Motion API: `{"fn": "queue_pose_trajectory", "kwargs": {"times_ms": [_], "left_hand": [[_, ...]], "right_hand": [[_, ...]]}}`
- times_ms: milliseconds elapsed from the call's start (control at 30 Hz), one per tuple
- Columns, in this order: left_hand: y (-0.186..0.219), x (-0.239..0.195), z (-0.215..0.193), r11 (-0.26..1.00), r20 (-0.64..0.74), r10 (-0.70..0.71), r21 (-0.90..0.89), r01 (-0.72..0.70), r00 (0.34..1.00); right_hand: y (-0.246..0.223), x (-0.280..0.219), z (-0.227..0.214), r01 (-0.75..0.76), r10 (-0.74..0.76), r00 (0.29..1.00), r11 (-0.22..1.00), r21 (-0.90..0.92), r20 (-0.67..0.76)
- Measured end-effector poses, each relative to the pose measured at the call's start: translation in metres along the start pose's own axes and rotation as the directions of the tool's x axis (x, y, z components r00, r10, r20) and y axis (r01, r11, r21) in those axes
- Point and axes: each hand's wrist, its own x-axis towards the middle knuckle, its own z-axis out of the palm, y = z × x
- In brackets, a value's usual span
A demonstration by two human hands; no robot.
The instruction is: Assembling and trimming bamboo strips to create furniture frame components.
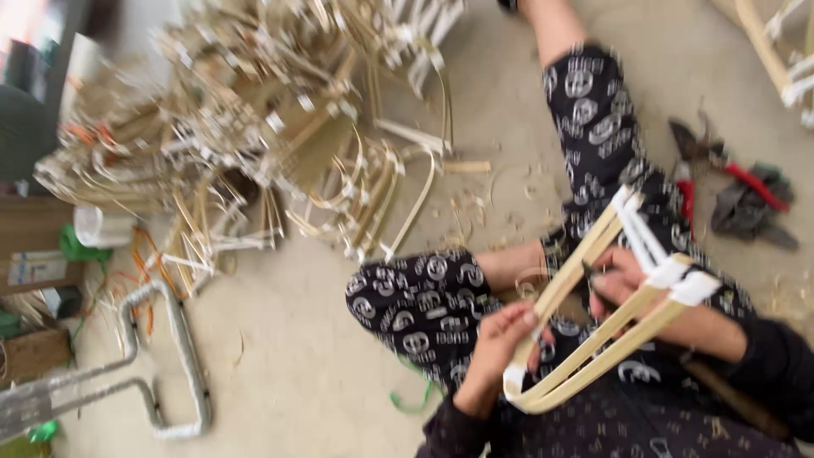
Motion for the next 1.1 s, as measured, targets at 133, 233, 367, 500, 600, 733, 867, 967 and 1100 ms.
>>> {"fn": "queue_pose_trajectory", "kwargs": {"times_ms": [133,233,367,500,600,733,867,967,1100], "left_hand": [[0.005,-0.003,0.008,0.998,-0.045,-0.043,-0.041,0.042,0.998],[0.010,-0.001,0.014,0.997,-0.016,-0.033,-0.075,0.032,0.999],[0.014,-0.002,0.019,0.992,-0.003,-0.029,-0.125,0.029,1.000],[0.014,-0.001,0.022,0.983,-0.009,-0.047,-0.176,0.044,0.999],[0.012,-0.003,0.020,0.982,-0.019,-0.064,-0.179,0.059,0.998],[0.009,-0.011,0.016,0.987,-0.034,-0.085,-0.138,0.080,0.996],[0.012,-0.028,0.011,0.988,-0.042,-0.134,-0.081,0.130,0.990],[0.016,-0.044,0.003,0.988,-0.039,-0.149,-0.047,0.147,0.988],[0.011,-0.058,-0.008,0.981,-0.074,-0.193,-0.026,0.192,0.978]], "right_hand": [[-0.019,-0.013,0.000,-0.065,0.065,0.998,0.995,0.072,0.001],[-0.023,-0.013,-0.001,-0.081,0.067,0.995,0.978,0.192,0.077],[-0.024,-0.019,0.016,-0.034,0.030,0.995,0.998,0.045,0.091],[0.002,-0.023,0.031,-0.012,-0.001,0.985,0.997,0.070,0.172],[-0.021,-0.030,0.058,-0.144,0.131,0.984,0.983,0.110,0.120],[0.004,-0.025,0.051,-0.162,0.122,0.967,0.972,0.169,0.222],[0.003,-0.027,0.051,-0.251,0.214,0.956,0.950,0.187,0.199],[0.003,-0.024,0.038,-0.258,0.237,0.964,0.946,0.198,0.124],[-0.001,-0.017,-0.024,0.077,-0.093,0.995,0.931,0.356,0.026]]}}
